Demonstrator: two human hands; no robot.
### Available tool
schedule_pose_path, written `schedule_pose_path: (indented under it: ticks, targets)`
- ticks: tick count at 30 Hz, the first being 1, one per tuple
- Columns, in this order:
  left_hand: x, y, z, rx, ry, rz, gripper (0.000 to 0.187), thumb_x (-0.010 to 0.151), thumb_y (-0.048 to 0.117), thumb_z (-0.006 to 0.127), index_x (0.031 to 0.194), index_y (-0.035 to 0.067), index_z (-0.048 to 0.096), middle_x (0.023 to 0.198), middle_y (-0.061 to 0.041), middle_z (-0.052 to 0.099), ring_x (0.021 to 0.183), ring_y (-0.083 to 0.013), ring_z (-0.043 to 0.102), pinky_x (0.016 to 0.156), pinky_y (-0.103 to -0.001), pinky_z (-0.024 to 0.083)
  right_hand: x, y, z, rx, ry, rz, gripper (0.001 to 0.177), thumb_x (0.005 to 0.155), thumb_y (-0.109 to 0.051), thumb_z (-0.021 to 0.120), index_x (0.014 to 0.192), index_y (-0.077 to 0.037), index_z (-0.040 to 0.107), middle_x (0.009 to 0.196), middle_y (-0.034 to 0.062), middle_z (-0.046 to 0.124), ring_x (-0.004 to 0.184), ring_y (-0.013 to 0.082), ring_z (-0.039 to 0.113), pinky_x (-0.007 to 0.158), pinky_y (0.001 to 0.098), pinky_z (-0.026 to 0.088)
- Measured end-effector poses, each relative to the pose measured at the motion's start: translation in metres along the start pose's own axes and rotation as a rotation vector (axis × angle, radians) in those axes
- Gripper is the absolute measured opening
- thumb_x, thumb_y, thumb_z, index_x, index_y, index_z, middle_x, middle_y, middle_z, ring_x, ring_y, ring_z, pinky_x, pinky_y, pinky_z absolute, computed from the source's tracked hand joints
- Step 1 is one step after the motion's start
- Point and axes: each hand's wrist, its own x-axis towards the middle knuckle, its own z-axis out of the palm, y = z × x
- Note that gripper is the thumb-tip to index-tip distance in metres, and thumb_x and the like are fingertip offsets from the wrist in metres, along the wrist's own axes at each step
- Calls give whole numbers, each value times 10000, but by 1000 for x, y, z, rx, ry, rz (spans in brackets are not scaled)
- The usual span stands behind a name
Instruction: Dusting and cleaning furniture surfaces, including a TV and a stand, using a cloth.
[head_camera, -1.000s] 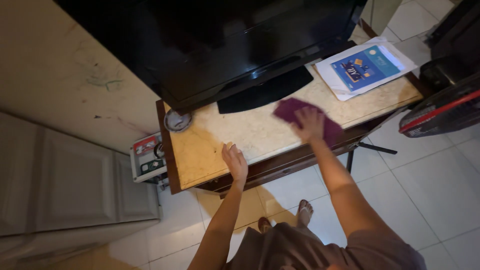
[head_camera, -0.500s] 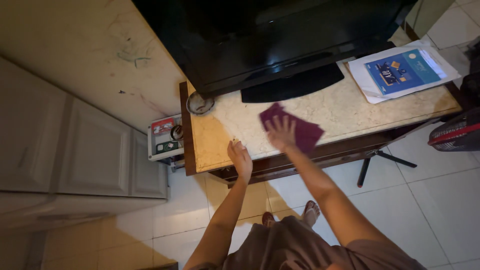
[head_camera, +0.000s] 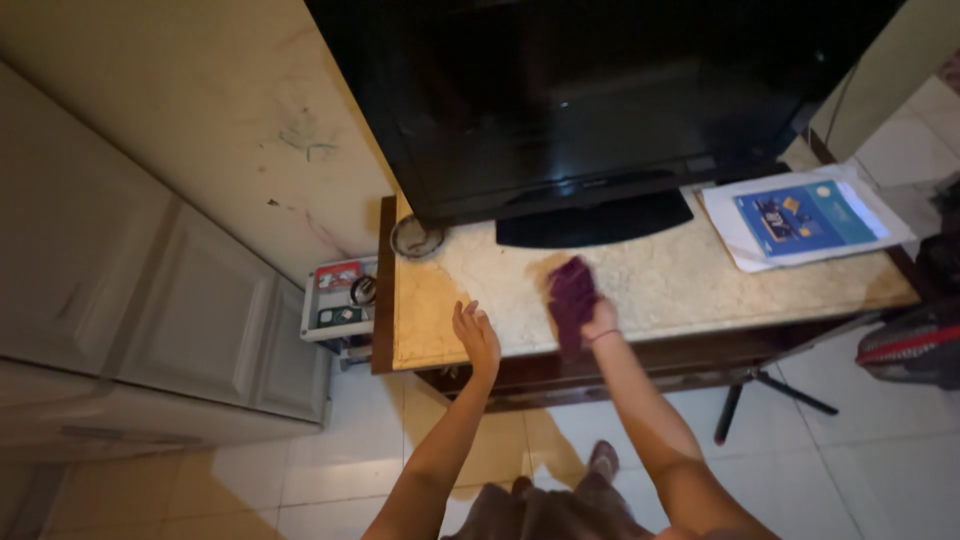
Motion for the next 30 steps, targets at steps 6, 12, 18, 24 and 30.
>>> schedule_pose_path:
  ticks: [6, 12, 18, 24, 30]
  targets:
    - [60, -6, 32, -44, 124, -33, 374, 1063, 230, 471, 1304, -24, 604, 1520, -289, 412, 1411, -434, 347, 1168, -502, 286, -60, -161, 179, 158, -323, -276, 519, 1104, -381, 404, 1415, -13, 598, 1453, 184, 626, 1342, 375, 590, 1183, 520, 448]
    - [213, 37, 34, -143, 350, 118, 345, 1110, 239, 482, 1305, -31, 572, 1425, -239, 547, 1375, -420, 463, 1211, -490, 318, -62, -305, 370, -121, -542, -894, 524, 1100, -449, 467, 1494, -117, 561, 1560, 67, 569, 1483, 285, 509, 1307, 461, 371]
    - [370, 95, 0, -252, 532, 223, 445, 1083, 268, 559, 1373, -67, 516, 1447, -236, 517, 1392, -388, 466, 1207, -451, 359, 1, -394, 482, -1491, -26, -1895, 511, 1181, -387, 354, 1418, -42, 649, 1459, 158, 628, 1444, 411, 389, 1251, 566, 140]
    - [466, 58, -1, -366, 426, 79, 634, 1095, 385, 458, 1525, -75, 381, 1586, -267, 406, 1488, -378, 383, 1227, -413, 285, 37, -369, 527, -1870, 49, -2373, 324, 1173, -197, 461, 993, -44, 683, 1110, 128, 669, 1186, 337, 556, 1119, 501, 375]
    - [480, 28, 8, -330, 339, -24, 661, 1077, 487, 372, 1388, -55, 590, 1445, -241, 599, 1395, -348, 531, 1173, -366, 378, 38, -248, 585, -1879, -6, -2327, 306, 1106, -211, 520, 890, -47, 662, 977, 124, 651, 1047, 336, 586, 927, 487, 423]
